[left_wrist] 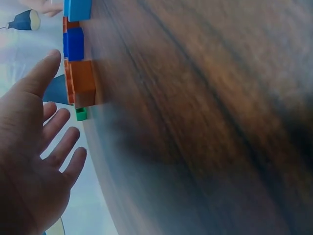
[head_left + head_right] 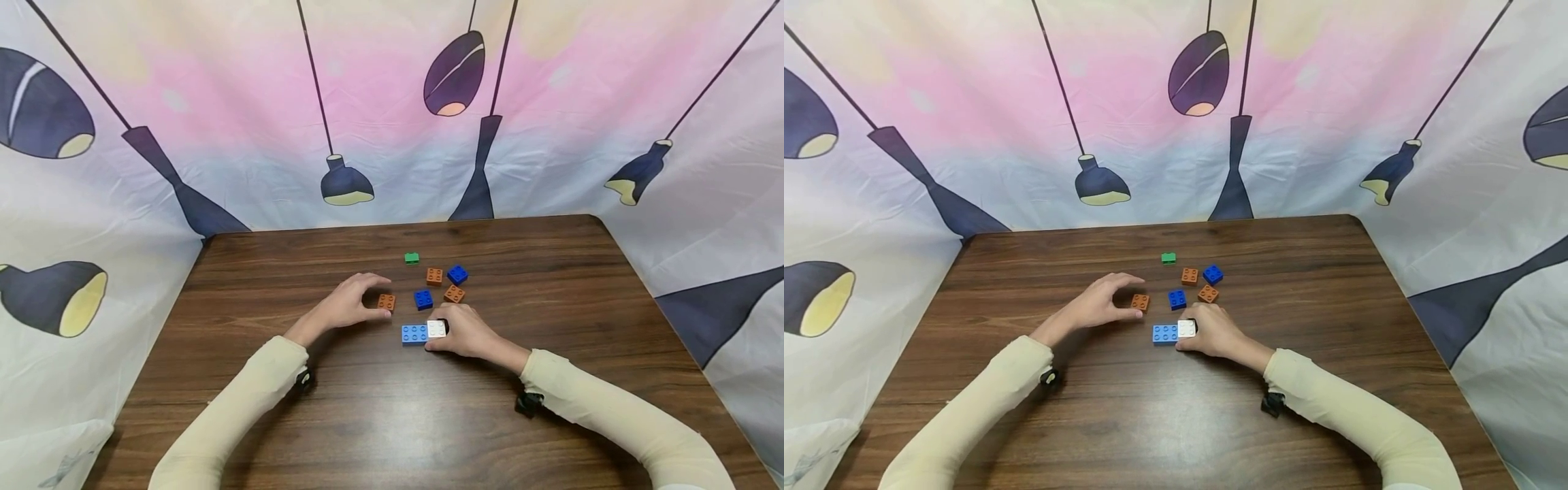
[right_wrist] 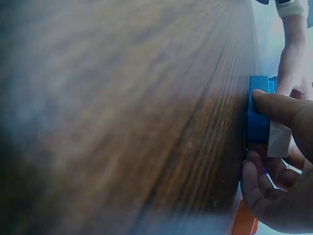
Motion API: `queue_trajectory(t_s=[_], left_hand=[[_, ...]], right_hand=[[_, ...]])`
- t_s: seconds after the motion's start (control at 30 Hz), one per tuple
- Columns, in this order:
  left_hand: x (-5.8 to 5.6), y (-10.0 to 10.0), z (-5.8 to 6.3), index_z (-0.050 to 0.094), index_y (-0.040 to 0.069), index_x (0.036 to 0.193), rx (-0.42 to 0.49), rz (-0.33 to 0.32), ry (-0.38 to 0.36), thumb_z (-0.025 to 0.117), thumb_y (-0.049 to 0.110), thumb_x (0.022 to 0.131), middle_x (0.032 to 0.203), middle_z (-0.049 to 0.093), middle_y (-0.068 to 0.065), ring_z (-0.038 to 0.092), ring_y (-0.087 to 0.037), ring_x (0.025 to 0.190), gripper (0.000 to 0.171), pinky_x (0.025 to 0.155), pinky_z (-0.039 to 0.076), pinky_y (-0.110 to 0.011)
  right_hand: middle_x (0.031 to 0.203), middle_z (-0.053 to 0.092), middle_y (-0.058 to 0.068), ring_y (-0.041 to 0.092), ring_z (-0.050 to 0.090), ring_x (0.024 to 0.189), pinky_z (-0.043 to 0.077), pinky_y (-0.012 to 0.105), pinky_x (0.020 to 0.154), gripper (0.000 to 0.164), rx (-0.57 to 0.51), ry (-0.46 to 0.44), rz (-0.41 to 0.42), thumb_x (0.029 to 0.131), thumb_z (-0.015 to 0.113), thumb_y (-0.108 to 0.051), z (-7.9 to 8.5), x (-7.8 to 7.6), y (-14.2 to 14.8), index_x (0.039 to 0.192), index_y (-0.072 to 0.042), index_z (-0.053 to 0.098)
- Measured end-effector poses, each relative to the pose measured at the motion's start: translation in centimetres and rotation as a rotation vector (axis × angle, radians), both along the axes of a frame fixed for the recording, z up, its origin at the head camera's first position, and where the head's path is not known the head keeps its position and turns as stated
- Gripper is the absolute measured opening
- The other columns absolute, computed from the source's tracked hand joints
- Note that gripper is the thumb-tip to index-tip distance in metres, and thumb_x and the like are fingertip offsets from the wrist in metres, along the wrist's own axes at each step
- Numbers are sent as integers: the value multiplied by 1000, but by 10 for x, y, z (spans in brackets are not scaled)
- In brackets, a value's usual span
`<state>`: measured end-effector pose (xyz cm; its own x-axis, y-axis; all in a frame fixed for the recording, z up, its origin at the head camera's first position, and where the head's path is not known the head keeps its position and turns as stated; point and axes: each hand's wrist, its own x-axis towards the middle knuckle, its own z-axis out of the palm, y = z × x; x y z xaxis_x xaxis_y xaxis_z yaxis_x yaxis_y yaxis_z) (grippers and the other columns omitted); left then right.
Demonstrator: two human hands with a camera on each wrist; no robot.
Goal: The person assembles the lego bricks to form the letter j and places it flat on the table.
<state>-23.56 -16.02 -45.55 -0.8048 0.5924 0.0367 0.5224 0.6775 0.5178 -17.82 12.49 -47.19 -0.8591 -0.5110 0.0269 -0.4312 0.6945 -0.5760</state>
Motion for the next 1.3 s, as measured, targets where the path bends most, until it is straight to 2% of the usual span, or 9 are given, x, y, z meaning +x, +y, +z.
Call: queue_trajectory(t_s=[0.27, 0.43, 0.67, 0.8, 0.93, 1.13, 1.3], left_hand=[[-9, 0, -5, 61, 11, 140, -45, -35, -25, 80, 43, 88, 137, 64, -7, 56, -25, 129, 64, 116, 32, -52], [-13, -1, -7, 62, 11, 139, -60, -48, -24, 80, 45, 88, 136, 65, -8, 56, -26, 129, 64, 119, 27, -51], [-14, -2, -9, 68, 10, 131, -67, -77, 15, 80, 39, 90, 131, 67, -8, 60, -26, 123, 52, 116, 32, -50], [-13, -1, -9, 71, 10, 128, -60, -86, 23, 79, 37, 91, 129, 67, -9, 60, -27, 123, 46, 118, 29, -51], [-13, -2, -9, 71, 11, 127, -64, -71, 28, 78, 40, 91, 129, 68, -8, 60, -26, 120, 46, 113, 36, -51], [-11, -4, -12, 71, 11, 126, -5, -31, 21, 78, 39, 91, 114, 74, -2, 66, -16, 103, 45, 92, 51, -42], [-4, -3, -9, 70, 11, 127, 61, -1, -1, 79, 38, 91, 110, 75, -2, 69, -15, 102, 47, 90, 54, -41]], right_hand=[[89, 68, -6, 6, 56, 72, 45, 26, 62, 34, 4, 3, -1, 78, 91, -30, 1, 0, 0, 102, -12, 76], [89, 68, -5, 7, 56, 72, 45, 26, 61, 34, 5, 7, -12, 77, 92, -29, 2, 1, 0, 101, -11, 76], [88, 67, -6, 7, 55, 72, 44, 26, 62, 34, 15, -5, -15, 77, 92, -30, 2, 0, -1, 101, -12, 76], [88, 67, -6, 7, 55, 72, 44, 27, 62, 34, 13, -12, -15, 77, 92, -30, 3, 0, -2, 101, -12, 76], [88, 67, -6, 7, 55, 72, 44, 27, 62, 34, 11, -17, -12, 77, 92, -30, 3, 0, -2, 101, -12, 76], [87, 67, -7, 7, 55, 72, 45, 27, 62, 34, 16, -16, -11, 77, 92, -30, 2, 0, -2, 100, -12, 75], [88, 67, -7, 7, 55, 72, 45, 27, 62, 33, 19, -19, -7, 78, 91, -30, 1, 0, -3, 101, -12, 75]])
